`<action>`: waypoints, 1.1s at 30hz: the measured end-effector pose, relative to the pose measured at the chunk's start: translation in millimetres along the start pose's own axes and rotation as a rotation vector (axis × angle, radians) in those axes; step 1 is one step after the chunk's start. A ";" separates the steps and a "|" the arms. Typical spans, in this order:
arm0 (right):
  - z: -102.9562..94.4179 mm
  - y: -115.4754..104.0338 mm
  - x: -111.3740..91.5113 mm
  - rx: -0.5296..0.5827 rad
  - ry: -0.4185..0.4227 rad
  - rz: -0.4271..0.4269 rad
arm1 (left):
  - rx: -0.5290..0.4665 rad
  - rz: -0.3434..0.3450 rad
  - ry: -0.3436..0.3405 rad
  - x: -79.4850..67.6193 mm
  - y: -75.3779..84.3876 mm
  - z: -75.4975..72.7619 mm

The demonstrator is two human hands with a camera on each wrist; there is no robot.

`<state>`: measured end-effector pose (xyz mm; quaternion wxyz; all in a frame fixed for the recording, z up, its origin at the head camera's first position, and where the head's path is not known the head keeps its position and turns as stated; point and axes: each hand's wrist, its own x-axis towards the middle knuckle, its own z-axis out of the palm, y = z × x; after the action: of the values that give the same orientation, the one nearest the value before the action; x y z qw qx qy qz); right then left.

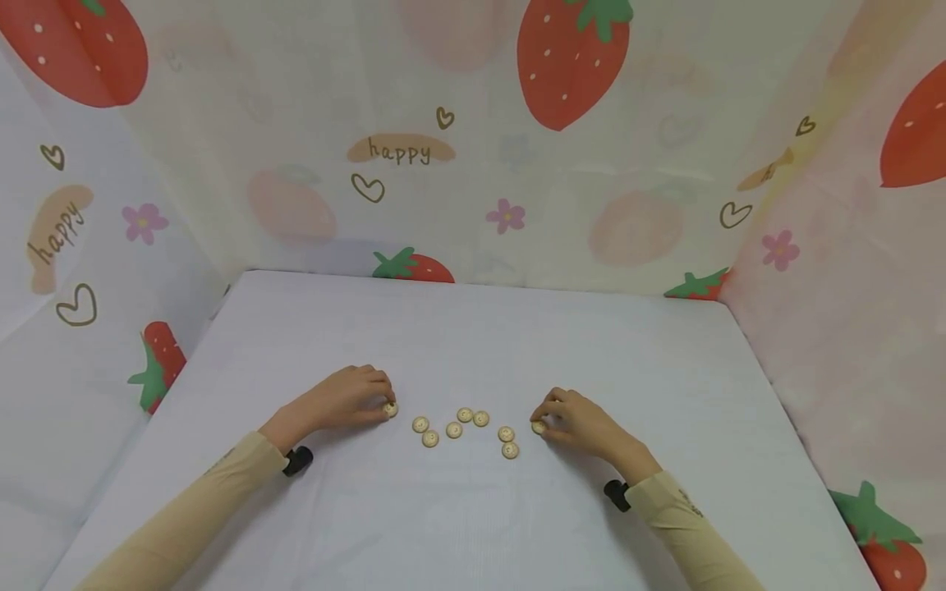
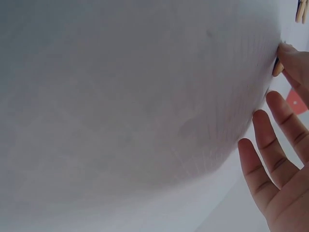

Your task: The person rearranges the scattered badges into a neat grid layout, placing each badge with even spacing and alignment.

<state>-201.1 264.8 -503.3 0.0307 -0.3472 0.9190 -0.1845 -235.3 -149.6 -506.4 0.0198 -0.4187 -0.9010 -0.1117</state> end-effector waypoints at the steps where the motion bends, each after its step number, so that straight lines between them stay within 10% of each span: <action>1: -0.4 -0.5 0.3 -0.001 -0.005 0.003 | -0.005 -0.006 0.000 0.9 -0.7 -0.6; 33: 2.1 0.9 2.6 0.001 -0.048 0.049 | -0.028 -0.194 0.069 15.4 -43.7 -5.7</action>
<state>-203.2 263.1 -505.4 0.0572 -0.3290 0.9261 -0.1756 -278.8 -166.6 -506.9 0.0342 -0.3254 -0.9345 -0.1400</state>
